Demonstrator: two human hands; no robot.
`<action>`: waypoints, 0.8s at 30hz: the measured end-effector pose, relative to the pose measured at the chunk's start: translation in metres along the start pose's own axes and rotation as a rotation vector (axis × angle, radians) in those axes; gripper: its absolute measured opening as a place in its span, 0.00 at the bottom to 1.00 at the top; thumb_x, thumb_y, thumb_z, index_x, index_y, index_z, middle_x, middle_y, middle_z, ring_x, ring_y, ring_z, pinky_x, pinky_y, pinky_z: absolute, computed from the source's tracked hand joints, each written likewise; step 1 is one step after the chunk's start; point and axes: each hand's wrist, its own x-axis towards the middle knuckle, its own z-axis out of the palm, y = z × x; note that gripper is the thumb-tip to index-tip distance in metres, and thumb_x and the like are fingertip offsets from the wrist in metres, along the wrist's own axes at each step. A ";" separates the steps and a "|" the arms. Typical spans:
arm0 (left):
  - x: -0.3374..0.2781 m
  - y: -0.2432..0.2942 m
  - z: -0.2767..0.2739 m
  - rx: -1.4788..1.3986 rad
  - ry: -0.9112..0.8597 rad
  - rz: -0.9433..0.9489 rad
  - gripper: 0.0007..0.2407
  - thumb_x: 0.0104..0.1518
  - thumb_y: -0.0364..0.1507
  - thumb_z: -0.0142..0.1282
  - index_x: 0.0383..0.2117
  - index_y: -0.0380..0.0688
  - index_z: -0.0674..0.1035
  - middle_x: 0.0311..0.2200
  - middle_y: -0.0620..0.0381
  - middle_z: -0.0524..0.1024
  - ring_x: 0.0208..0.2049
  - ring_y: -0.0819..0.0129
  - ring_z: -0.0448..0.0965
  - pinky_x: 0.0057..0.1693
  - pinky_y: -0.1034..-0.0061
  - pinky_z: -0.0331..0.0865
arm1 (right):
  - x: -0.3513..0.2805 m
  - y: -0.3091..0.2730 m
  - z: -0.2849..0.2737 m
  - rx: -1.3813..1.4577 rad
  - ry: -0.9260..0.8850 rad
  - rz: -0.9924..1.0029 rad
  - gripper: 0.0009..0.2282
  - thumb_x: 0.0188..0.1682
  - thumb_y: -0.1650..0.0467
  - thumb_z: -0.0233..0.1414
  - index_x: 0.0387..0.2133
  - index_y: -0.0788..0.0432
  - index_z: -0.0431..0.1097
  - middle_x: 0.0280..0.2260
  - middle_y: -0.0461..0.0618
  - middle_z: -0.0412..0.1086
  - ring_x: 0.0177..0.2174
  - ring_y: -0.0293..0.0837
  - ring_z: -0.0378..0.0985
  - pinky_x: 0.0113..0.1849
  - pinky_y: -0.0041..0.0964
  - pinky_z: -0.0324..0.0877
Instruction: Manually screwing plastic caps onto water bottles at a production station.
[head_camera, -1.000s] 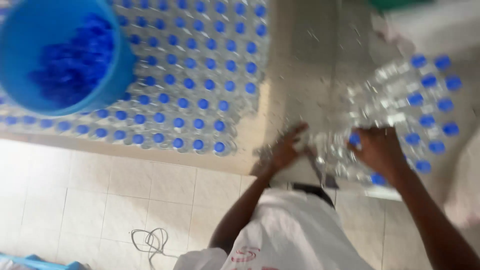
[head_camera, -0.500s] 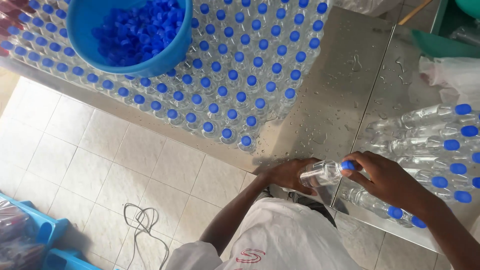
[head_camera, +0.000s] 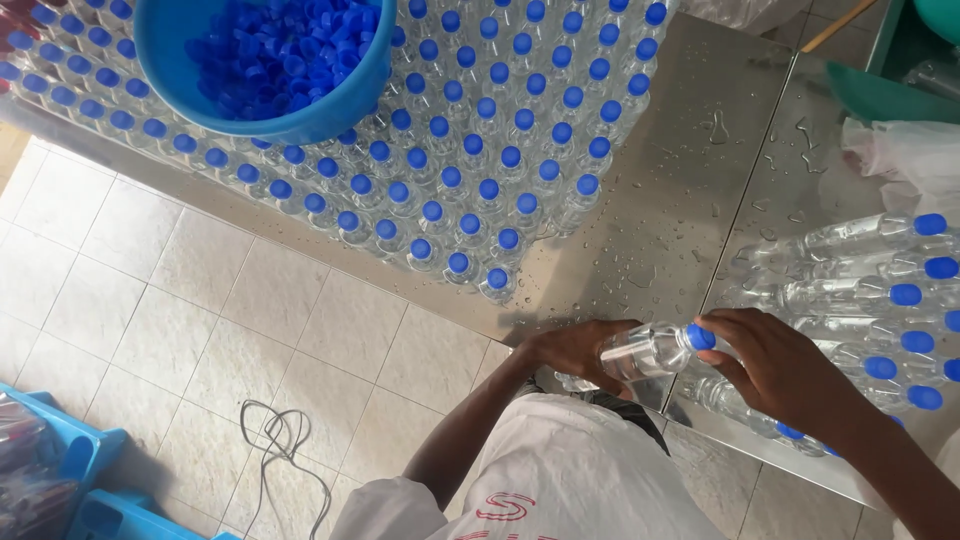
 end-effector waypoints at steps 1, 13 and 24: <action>-0.001 0.001 -0.001 -0.042 -0.052 0.060 0.43 0.43 0.50 0.70 0.69 0.48 0.68 0.64 0.49 0.77 0.62 0.48 0.78 0.65 0.58 0.73 | -0.004 0.006 0.006 -0.018 -0.013 -0.024 0.22 0.54 0.61 0.55 0.59 0.56 0.69 0.54 0.54 0.75 0.53 0.52 0.79 0.54 0.51 0.78; 0.008 0.004 -0.001 -0.318 -0.574 0.181 0.23 0.52 0.36 0.72 0.53 0.44 0.77 0.37 0.58 0.86 0.39 0.66 0.85 0.47 0.71 0.77 | -0.018 0.019 0.049 -0.133 0.133 -0.346 0.22 0.61 0.54 0.38 0.26 0.54 0.67 0.26 0.50 0.71 0.24 0.48 0.74 0.26 0.42 0.70; -0.005 0.045 0.014 0.338 0.039 -0.223 0.33 0.49 0.30 0.67 0.66 0.45 0.68 0.46 0.49 0.85 0.45 0.50 0.88 0.49 0.60 0.86 | 0.013 0.024 0.099 0.598 -0.120 0.857 0.24 0.64 0.62 0.32 0.14 0.56 0.50 0.10 0.51 0.52 0.13 0.46 0.51 0.26 0.52 0.53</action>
